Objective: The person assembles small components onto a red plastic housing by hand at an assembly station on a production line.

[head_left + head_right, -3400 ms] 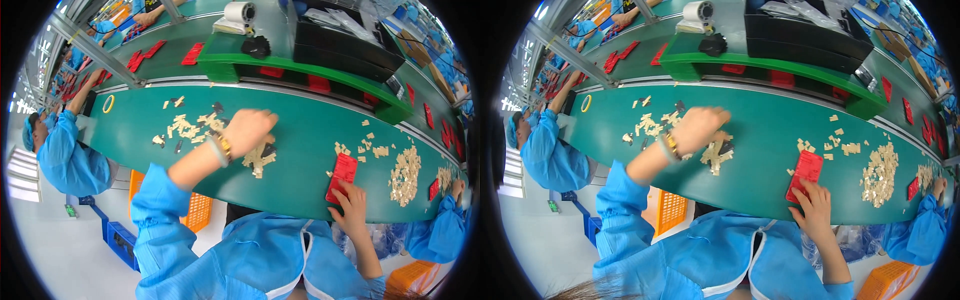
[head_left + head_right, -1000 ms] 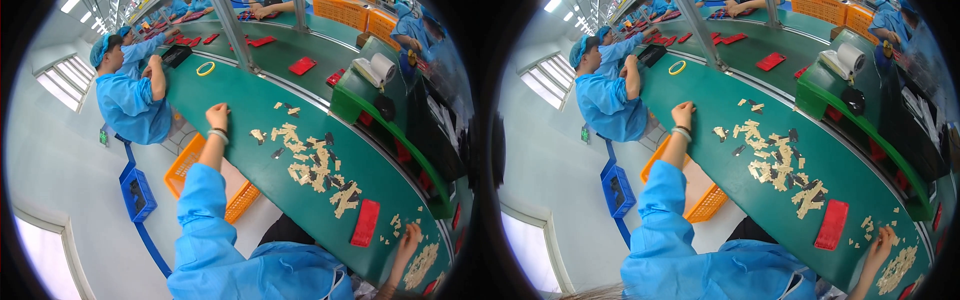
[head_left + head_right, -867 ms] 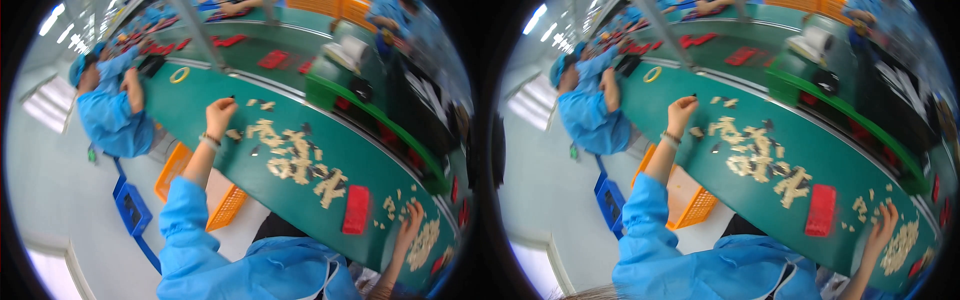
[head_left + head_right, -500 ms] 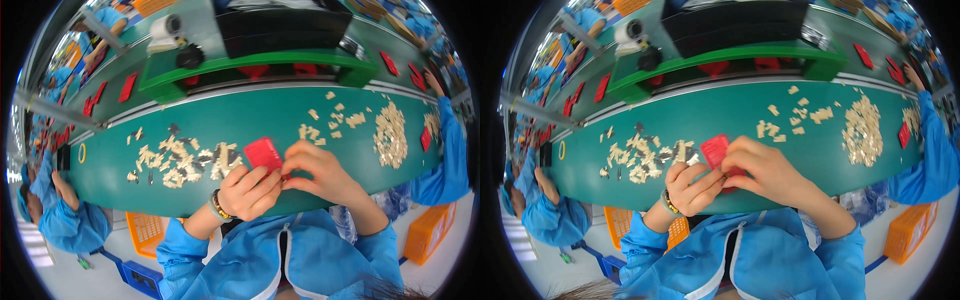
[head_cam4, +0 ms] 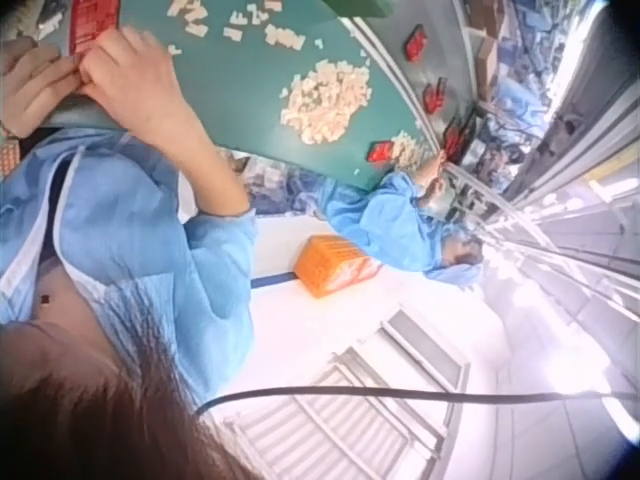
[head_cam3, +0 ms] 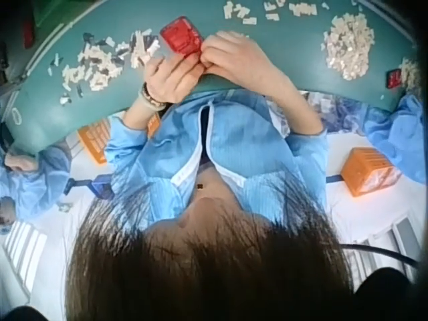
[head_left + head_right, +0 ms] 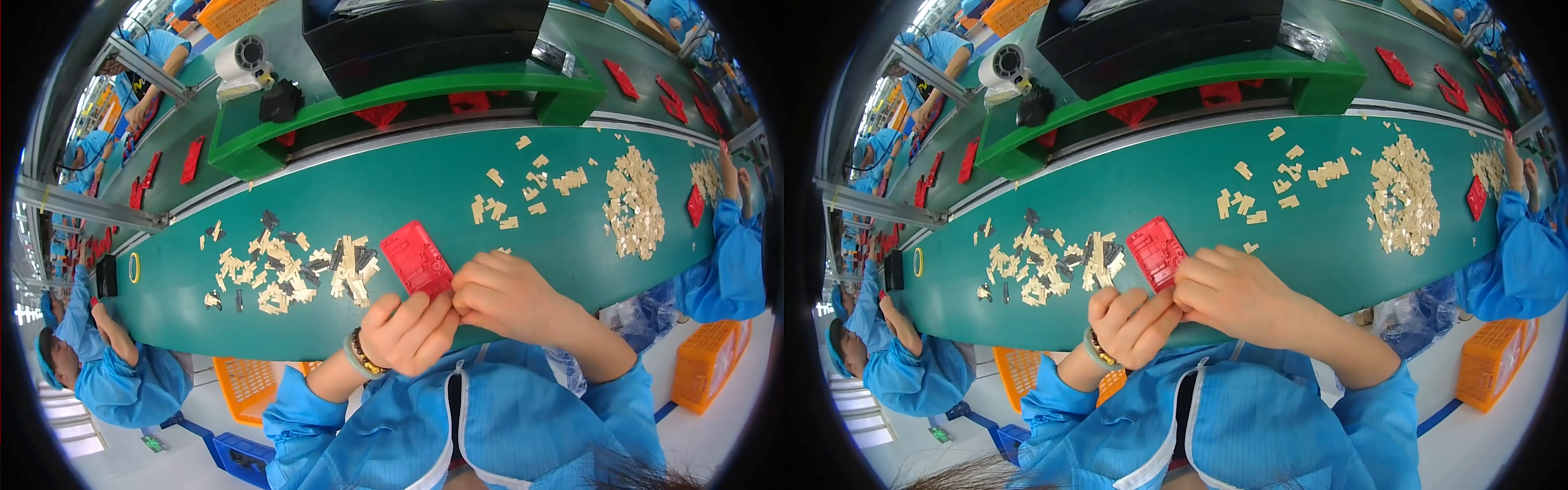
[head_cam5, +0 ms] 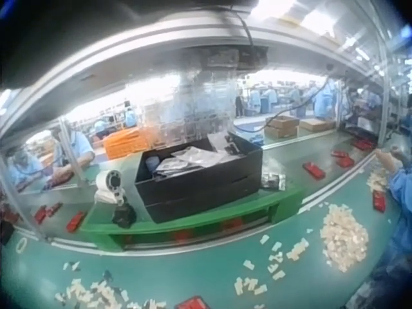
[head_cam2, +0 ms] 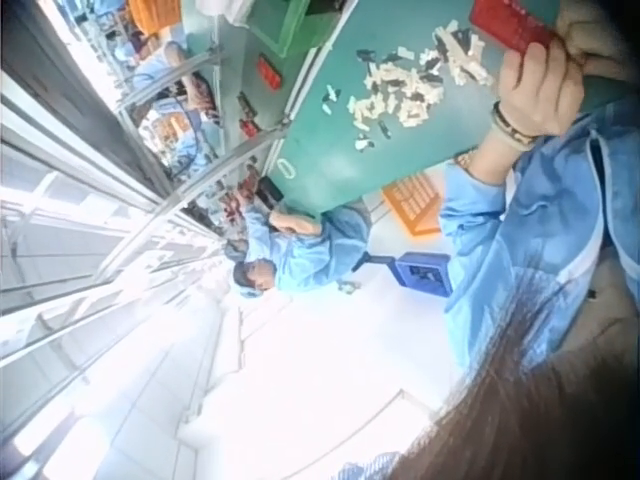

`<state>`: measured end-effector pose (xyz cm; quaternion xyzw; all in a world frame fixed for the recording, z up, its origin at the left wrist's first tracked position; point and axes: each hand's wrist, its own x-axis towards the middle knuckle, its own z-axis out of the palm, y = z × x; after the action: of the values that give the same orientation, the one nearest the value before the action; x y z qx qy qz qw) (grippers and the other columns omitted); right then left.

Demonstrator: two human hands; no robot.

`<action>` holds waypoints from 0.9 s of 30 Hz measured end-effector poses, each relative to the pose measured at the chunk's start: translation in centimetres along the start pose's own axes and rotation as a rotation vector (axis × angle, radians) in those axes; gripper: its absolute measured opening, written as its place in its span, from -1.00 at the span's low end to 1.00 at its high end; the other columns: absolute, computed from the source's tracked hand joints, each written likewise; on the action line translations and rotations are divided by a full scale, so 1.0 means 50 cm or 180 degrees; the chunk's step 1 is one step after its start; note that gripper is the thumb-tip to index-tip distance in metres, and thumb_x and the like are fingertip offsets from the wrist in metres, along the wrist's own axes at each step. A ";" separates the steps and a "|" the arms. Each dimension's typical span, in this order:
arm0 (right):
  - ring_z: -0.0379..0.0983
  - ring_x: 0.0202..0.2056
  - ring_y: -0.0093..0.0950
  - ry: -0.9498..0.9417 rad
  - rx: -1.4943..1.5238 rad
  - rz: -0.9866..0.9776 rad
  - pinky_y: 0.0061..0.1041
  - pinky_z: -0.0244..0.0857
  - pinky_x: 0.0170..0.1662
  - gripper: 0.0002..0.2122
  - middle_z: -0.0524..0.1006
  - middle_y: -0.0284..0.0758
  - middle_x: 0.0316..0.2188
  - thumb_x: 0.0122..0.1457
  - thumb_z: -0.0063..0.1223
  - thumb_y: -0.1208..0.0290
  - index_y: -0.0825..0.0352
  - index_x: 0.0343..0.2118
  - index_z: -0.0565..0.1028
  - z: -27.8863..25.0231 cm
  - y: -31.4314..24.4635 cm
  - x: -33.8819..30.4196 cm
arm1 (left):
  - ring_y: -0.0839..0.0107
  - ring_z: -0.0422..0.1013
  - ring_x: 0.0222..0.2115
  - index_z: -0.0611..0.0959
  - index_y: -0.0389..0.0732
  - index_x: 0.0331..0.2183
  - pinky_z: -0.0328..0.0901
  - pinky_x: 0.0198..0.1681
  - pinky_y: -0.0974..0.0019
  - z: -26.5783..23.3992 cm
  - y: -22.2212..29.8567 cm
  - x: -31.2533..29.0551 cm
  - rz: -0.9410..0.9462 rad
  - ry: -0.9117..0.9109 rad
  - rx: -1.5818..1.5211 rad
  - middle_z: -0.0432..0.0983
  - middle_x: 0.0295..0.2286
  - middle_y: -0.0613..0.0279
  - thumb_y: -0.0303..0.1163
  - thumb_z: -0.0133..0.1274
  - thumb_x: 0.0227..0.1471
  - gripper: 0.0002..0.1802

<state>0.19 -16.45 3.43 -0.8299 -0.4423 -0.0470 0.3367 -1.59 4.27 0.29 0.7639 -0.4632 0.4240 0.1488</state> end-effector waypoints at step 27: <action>0.38 -0.60 -0.71 0.0101 0.2049 0.2464 -0.68 0.21 -0.56 -0.88 0.50 -0.40 -0.65 0.12 0.15 0.49 0.46 -0.46 0.52 0.139 0.161 0.127 | 0.04 0.33 -0.04 0.55 -0.37 -0.17 0.35 -0.05 0.15 0.056 -0.006 -0.093 -0.1788 -0.1507 -0.0067 0.39 -0.08 -0.06 -0.30 0.18 -0.09 -0.56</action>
<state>8.66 -10.92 -3.68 -0.7863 -0.0889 0.2075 0.5751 -0.90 5.35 -4.98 0.9367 -0.2613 0.1732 0.1559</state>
